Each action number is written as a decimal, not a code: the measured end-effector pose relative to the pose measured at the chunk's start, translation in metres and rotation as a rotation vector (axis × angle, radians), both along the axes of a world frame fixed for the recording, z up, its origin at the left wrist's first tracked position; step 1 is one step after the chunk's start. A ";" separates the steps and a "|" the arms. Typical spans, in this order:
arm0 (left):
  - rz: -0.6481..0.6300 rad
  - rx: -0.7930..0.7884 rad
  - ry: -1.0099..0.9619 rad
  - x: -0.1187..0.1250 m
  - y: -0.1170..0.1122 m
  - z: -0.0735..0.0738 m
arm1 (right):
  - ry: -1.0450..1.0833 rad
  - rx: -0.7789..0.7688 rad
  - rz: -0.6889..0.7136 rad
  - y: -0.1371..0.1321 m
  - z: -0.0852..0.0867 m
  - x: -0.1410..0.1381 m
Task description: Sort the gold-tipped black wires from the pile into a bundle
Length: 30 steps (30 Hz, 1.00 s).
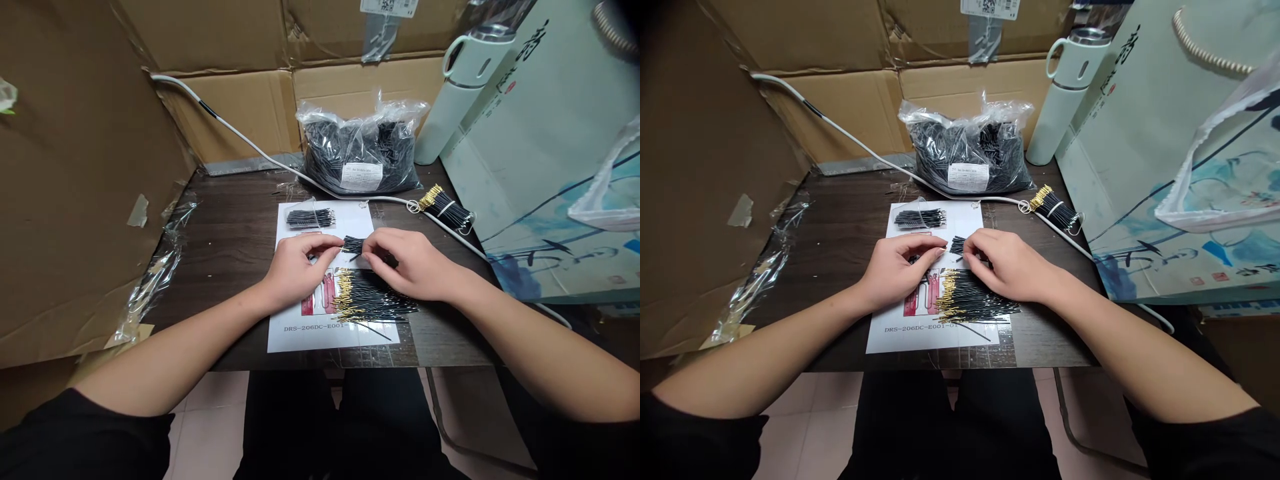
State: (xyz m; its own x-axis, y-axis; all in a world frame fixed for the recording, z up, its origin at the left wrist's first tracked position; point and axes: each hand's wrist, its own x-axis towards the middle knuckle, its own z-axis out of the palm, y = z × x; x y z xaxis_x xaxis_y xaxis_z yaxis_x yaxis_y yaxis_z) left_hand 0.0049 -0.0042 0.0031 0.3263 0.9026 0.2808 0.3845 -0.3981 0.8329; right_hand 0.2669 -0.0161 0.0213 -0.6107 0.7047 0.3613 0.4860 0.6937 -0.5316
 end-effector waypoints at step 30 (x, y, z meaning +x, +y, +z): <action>-0.089 0.180 0.029 0.001 -0.003 0.008 | 0.002 -0.020 -0.059 0.001 -0.003 0.000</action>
